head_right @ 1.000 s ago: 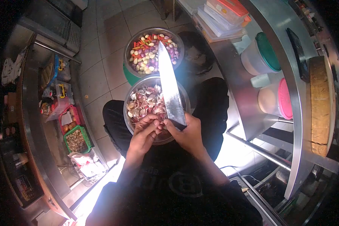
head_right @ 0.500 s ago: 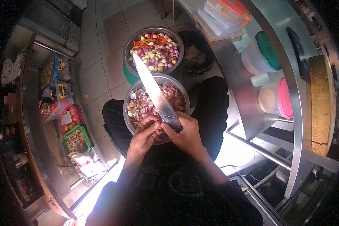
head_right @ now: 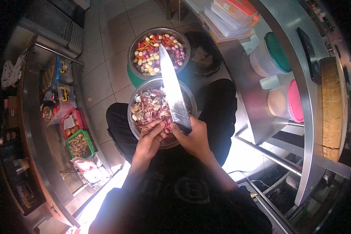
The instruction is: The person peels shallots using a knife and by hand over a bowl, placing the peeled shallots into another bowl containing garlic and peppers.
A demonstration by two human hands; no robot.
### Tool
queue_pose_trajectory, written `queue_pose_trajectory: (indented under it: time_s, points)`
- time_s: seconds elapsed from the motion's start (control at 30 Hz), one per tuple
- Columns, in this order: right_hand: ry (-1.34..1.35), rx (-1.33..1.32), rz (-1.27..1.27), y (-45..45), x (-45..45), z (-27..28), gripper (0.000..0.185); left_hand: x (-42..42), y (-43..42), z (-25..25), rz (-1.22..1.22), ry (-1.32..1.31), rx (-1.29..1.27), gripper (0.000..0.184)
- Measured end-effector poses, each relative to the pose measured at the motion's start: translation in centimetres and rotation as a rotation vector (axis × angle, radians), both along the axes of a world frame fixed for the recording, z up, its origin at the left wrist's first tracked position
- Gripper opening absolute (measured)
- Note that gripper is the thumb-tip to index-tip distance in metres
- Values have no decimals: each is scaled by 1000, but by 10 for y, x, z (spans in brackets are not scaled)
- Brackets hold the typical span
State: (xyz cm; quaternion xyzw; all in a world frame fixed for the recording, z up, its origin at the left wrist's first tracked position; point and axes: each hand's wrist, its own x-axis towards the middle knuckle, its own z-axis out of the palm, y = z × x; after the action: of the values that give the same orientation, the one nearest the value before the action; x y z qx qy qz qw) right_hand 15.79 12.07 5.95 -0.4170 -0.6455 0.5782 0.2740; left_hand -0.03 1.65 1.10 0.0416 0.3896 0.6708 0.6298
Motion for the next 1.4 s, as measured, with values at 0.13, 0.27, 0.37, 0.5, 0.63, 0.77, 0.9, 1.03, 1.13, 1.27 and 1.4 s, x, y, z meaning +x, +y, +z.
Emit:
queue_pose_trajectory:
  time_s: [0.13,0.27,0.37,0.5,0.63,0.77,0.9,1.03,1.13,1.27,1.4]
  points:
    - [5,49,-50,1,0,-2,21,-1,-1,-1,27,-106,-41,19]
    - [-9,181,43,4,-1,1,25,1,-2,-2,53,-181,-38,18]
    - [4,186,71,2,-3,5,25,3,-1,3,79,-167,-146,17]
    - [-18,155,47,3,-2,1,21,1,-7,-11,-8,-160,-57,18]
    - [3,71,45,4,1,0,19,1,-2,4,16,-48,-71,20]
    - [35,77,61,3,1,1,20,1,1,9,-31,141,10,20]
    - [23,121,43,1,0,0,20,4,2,10,27,205,31,17]
    - [1,187,60,-2,-2,1,21,9,-1,6,62,177,32,17]
    - [50,186,40,-7,-5,3,22,14,1,3,111,149,39,17]
    - [3,220,27,-10,-7,-2,22,15,1,6,93,177,65,18]
    - [-26,272,29,-10,-8,0,22,19,4,3,121,229,79,16]
